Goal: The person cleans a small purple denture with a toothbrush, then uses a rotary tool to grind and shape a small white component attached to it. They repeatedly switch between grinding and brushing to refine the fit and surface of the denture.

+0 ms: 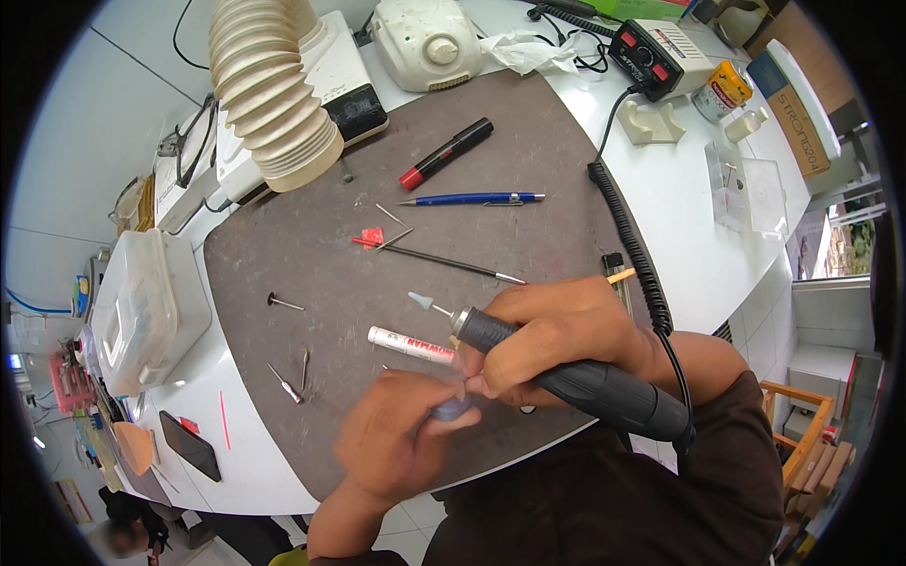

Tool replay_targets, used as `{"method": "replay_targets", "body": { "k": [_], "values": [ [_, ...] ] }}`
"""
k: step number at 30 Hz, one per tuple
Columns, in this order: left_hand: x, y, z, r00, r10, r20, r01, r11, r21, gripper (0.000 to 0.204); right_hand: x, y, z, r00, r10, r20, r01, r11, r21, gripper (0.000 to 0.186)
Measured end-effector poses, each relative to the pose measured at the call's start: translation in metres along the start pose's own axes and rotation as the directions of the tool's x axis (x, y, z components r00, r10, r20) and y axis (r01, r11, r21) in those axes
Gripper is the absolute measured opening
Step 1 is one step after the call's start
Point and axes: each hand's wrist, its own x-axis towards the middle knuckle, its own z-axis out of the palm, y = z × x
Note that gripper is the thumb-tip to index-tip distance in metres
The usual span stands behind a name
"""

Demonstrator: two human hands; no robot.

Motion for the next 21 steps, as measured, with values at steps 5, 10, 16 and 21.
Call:
{"method": "replay_targets", "body": {
  "k": [5,10,16,21],
  "values": [
    [-0.007,-0.002,-0.002,0.979,-0.204,0.018,0.198,0.919,-0.34,0.033,0.003,-0.008,-0.003,0.999,0.024,-0.03,-0.023,0.999,0.048,0.03],
    [-0.007,-0.001,-0.004,0.954,-0.291,0.069,0.271,0.746,-0.608,0.034,0.005,-0.01,-0.008,0.999,0.04,-0.017,-0.038,0.994,0.103,0.03],
    [-0.008,-0.003,-0.006,0.954,-0.275,0.119,0.282,0.686,-0.671,0.037,0.005,-0.013,-0.01,0.999,0.036,-0.005,-0.035,0.994,0.103,0.032],
    [-0.012,-0.001,-0.002,0.939,-0.327,0.106,0.294,0.604,-0.741,0.04,0.004,-0.009,-0.008,1.0,-0.003,-0.007,0.003,0.994,0.11,0.033]
  ]
}}
